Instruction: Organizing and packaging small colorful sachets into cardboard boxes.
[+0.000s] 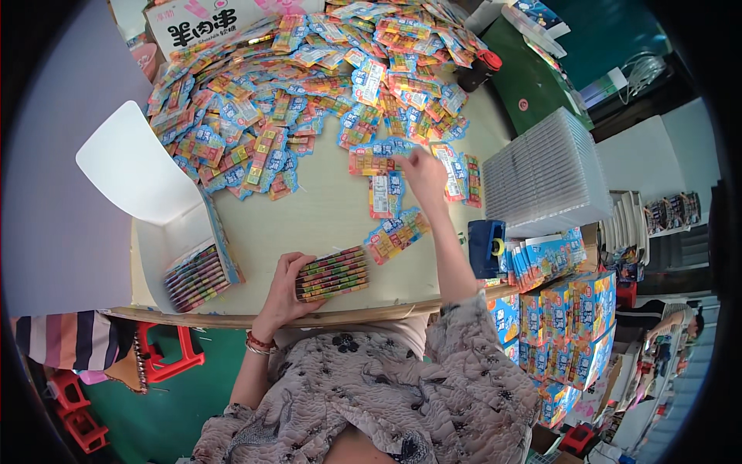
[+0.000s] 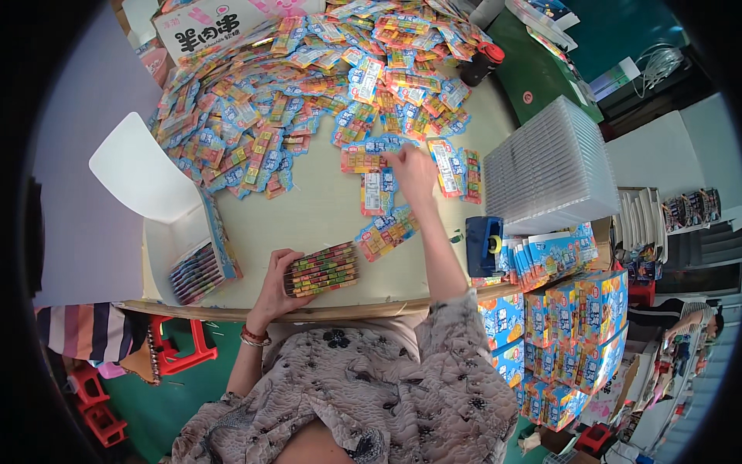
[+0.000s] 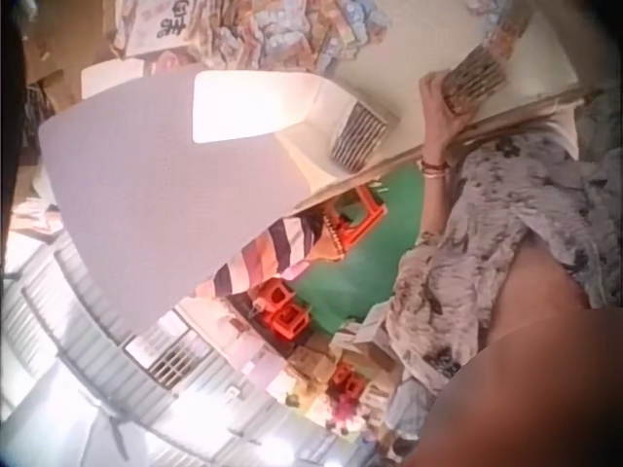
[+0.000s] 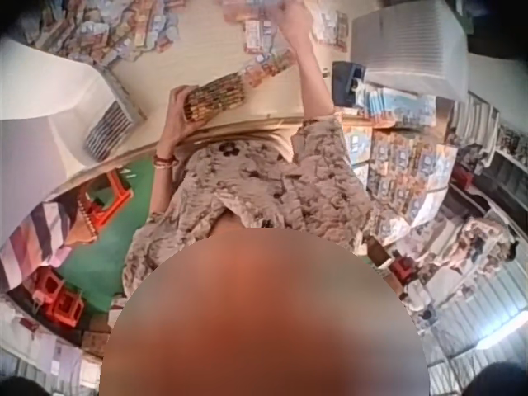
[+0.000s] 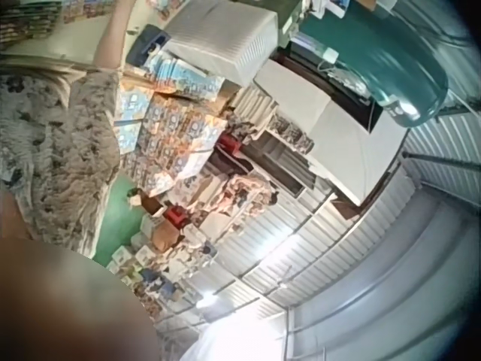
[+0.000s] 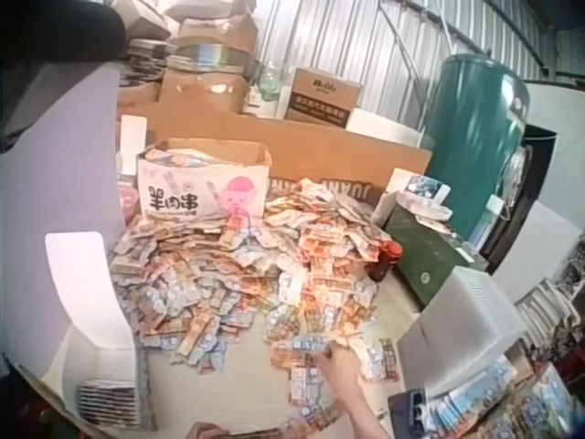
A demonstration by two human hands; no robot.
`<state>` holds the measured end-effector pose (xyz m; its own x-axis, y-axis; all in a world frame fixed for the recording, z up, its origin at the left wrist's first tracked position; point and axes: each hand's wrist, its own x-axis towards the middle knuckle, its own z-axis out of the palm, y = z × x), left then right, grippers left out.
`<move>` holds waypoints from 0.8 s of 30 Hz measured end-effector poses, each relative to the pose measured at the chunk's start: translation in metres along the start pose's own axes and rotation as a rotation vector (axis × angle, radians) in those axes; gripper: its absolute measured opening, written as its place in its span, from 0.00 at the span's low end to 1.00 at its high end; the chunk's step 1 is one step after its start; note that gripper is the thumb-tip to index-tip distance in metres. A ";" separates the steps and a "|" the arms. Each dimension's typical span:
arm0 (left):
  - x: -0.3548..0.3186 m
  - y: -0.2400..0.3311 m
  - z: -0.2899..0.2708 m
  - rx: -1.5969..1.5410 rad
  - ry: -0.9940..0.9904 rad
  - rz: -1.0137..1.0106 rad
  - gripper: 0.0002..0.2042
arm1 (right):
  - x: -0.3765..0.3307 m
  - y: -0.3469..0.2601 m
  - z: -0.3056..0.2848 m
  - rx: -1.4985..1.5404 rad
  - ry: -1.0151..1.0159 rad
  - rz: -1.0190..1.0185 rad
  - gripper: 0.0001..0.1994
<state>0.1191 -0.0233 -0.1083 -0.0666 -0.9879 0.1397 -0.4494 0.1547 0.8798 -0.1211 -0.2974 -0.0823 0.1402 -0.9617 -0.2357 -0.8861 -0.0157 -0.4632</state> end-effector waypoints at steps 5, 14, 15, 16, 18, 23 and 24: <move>-0.003 -0.002 -0.001 -0.007 -0.023 0.023 0.38 | 0.066 0.016 -0.006 -0.249 -0.044 -0.352 0.51; -0.013 -0.015 0.006 -0.082 0.009 0.004 0.49 | 0.020 0.003 -0.037 -0.137 -0.175 -0.476 0.20; -0.013 -0.016 0.007 -0.107 0.010 0.015 0.50 | 0.004 -0.001 -0.034 0.047 -0.189 -0.506 0.15; -0.010 -0.019 0.007 -0.132 0.015 0.032 0.52 | -0.010 -0.005 -0.034 0.229 -0.198 -0.534 0.11; -0.011 -0.024 0.008 -0.135 -0.001 0.046 0.52 | -0.040 -0.027 -0.007 0.240 -0.121 -0.750 0.07; -0.005 -0.015 0.010 -0.036 0.164 0.113 0.60 | -0.068 -0.041 0.040 0.488 -0.688 -0.515 0.11; -0.002 -0.013 0.008 -0.029 0.186 0.098 0.62 | -0.070 -0.039 0.043 0.492 -0.688 -0.512 0.11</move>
<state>0.1184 -0.0230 -0.1236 0.0578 -0.9508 0.3045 -0.4226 0.2530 0.8703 -0.0774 -0.2175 -0.0840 0.8195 -0.4995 -0.2809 -0.3863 -0.1196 -0.9146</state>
